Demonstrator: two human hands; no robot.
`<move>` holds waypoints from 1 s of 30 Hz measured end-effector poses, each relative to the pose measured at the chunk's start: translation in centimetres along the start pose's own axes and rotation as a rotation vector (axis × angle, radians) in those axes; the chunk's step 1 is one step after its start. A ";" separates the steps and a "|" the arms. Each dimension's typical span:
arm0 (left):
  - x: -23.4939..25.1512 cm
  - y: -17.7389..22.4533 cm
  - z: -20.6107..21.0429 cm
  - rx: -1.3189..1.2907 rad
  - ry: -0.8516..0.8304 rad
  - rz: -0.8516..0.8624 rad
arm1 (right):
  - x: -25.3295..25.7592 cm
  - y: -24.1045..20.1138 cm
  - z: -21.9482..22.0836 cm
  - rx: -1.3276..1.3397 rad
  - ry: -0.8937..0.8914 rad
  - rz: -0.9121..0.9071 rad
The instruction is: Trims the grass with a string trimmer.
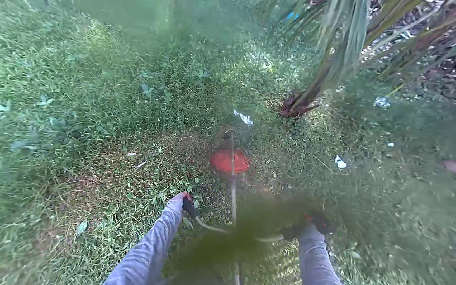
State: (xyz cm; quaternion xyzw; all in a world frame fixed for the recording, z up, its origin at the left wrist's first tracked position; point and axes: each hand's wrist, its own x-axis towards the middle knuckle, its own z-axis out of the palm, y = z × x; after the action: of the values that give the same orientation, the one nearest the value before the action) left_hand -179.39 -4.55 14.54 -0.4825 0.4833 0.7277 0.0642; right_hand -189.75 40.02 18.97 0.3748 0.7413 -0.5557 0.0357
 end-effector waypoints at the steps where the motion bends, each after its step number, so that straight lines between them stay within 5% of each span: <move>1: 0.1 0.2 -1.2 0.070 0.003 0.009 | 0.9 -0.1 1.2 -0.079 -0.076 -0.001; 5: 0.2 0.5 -6.6 0.273 0.100 0.087 | 0.2 -3.9 8.4 -0.238 -0.195 0.034; 6: -0.5 0.8 -8.2 0.353 0.099 0.071 | -0.9 -5.5 9.6 -0.297 -0.339 0.021; 8: -1.6 0.7 -11.0 0.203 0.156 0.018 | 0.0 -3.6 13.2 -0.243 -0.473 -0.309; 9: -1.8 0.3 -12.1 0.083 0.229 -0.004 | -0.7 -4.3 15.0 -0.291 -0.529 -0.325; 11: -3.0 0.2 -14.5 0.055 0.328 -0.026 | -5.0 -7.7 18.3 -0.401 -0.518 -0.272; 13: -4.8 0.4 -17.3 0.329 0.308 -0.078 | -11.8 -11.6 20.2 -0.472 -0.493 -0.149; 15: -5.6 -0.8 -20.0 0.381 0.315 -0.099 | -13.9 -10.1 22.8 -0.465 -0.409 -0.375; 17: -6.0 -2.7 -21.9 0.104 0.413 -0.061 | -15.0 -11.0 24.4 -0.654 -0.598 -0.410; 21: -8.2 -4.7 -25.5 0.044 0.429 -0.095 | -20.0 -10.8 27.8 -0.462 -0.582 -0.306; 24: -7.9 -8.3 -27.9 -0.301 0.545 -0.067 | -17.7 -8.1 32.2 -0.428 -0.708 -0.310; 26: -8.2 -10.2 -29.7 -0.410 0.595 -0.064 | -20.7 -7.9 34.4 -0.469 -0.704 -0.294; 28: -9.4 -11.9 -31.6 -0.268 0.642 -0.081 | -25.2 -8.3 35.4 -0.531 -0.731 -0.281; 30: -12.9 -11.9 -34.0 0.137 0.539 -0.180 | -28.8 -7.8 37.4 -0.558 -0.793 -0.260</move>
State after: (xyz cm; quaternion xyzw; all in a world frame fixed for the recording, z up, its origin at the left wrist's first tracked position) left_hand -144.24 -19.53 14.47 -0.6940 0.4861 0.5302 0.0302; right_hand -187.34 -7.48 24.45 0.0154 0.8315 -0.4357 0.3443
